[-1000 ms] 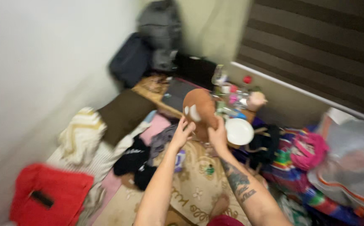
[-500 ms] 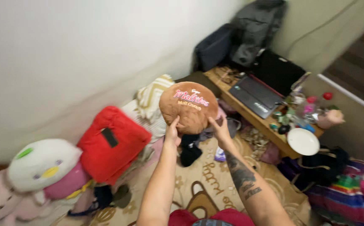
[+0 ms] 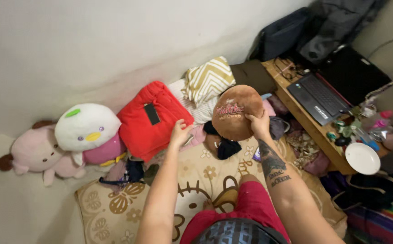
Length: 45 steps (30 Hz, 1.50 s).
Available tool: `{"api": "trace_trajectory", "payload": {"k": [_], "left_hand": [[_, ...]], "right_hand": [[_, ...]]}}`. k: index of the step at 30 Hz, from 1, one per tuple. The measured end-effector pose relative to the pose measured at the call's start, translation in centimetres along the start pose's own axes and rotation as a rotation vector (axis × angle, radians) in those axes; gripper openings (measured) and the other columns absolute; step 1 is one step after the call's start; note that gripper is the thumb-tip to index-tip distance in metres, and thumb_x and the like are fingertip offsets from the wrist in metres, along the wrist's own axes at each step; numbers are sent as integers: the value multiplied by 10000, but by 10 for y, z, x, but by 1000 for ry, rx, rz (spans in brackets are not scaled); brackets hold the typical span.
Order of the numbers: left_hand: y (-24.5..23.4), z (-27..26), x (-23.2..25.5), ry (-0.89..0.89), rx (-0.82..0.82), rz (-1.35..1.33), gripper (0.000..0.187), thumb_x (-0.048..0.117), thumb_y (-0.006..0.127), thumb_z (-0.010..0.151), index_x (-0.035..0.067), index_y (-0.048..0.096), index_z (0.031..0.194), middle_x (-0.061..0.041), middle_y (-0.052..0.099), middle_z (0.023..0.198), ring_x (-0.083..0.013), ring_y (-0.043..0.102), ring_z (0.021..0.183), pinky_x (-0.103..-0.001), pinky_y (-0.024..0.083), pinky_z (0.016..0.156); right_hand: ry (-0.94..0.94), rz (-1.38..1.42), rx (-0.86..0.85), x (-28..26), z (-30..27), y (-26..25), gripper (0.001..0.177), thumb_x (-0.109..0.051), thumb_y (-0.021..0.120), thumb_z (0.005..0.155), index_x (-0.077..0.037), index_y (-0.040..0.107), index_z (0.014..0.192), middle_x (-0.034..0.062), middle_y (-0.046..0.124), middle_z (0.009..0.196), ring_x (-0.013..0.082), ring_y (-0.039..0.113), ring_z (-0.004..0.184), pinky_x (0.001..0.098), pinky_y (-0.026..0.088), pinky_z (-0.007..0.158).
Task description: The person sits on a bed in a cluttered bedroom and tidies items. They handle a black bag, move plush toys and pillows aside, fold a purple garment and black shirts, gather scattered clothes into a pile, wipe a plate on the desk, and handle plastic bottles and small packages from the floor and desk.
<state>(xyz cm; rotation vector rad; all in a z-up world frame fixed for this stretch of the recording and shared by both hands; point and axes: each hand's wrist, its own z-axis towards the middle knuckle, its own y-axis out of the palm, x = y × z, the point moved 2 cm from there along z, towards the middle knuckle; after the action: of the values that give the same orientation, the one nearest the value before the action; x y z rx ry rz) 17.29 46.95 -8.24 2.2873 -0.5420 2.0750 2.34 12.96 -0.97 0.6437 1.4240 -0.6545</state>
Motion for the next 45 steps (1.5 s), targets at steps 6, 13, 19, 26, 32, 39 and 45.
{"api": "trace_trajectory", "payload": {"k": [6,13,19,26,32,39,45], "left_hand": [[-39,5,-24,-73,57,92,715,327,798,831,37,536,1430,-204,659,1352,-263,680,1164,-352,552,937],[-30,45,-12,-37,-62,-183,1023,348,865,781,25,284,1558,-207,443,1541,-275,526,1359,-390,474,1072],[-28,114,-11,-62,142,177,1187,340,927,695,4,211,1580,-247,434,1542,-333,465,1406,-410,386,1146],[-30,229,-16,39,282,268,1129,428,853,766,-4,232,1604,-302,310,1605,-410,342,1485,-437,328,1191],[-15,266,-34,-86,233,496,1059,518,791,821,-18,256,1562,-313,262,1605,-435,274,1503,-452,271,1206],[-19,240,-74,-116,136,497,933,499,774,839,-15,386,1513,-296,374,1567,-405,345,1481,-440,309,1208],[-10,197,-92,-151,26,582,824,484,772,836,15,489,1451,-257,450,1517,-378,425,1426,-433,365,1166]], "right_hand": [[196,218,-219,30,9,32,579,-14,769,801,-42,552,1336,104,692,1256,217,674,1116,352,541,962],[510,532,-640,66,49,118,584,-44,728,822,-101,551,1376,65,691,1241,217,684,1104,388,565,962],[534,179,-626,109,101,201,619,-135,667,905,-139,485,1496,67,678,1244,205,651,1068,397,536,901],[97,-55,-536,155,204,277,709,-247,641,1026,-32,289,1603,188,471,1550,238,468,1384,323,407,1100],[258,-261,-517,193,234,313,820,-418,574,1060,12,191,1644,354,385,1568,418,349,1442,456,302,1150],[19,-460,-438,189,213,242,775,-354,708,973,49,370,1542,289,506,1504,351,500,1376,391,404,1117],[334,-411,-312,167,196,114,732,-264,704,939,6,414,1554,240,656,1239,274,590,1019,373,502,836]]}}
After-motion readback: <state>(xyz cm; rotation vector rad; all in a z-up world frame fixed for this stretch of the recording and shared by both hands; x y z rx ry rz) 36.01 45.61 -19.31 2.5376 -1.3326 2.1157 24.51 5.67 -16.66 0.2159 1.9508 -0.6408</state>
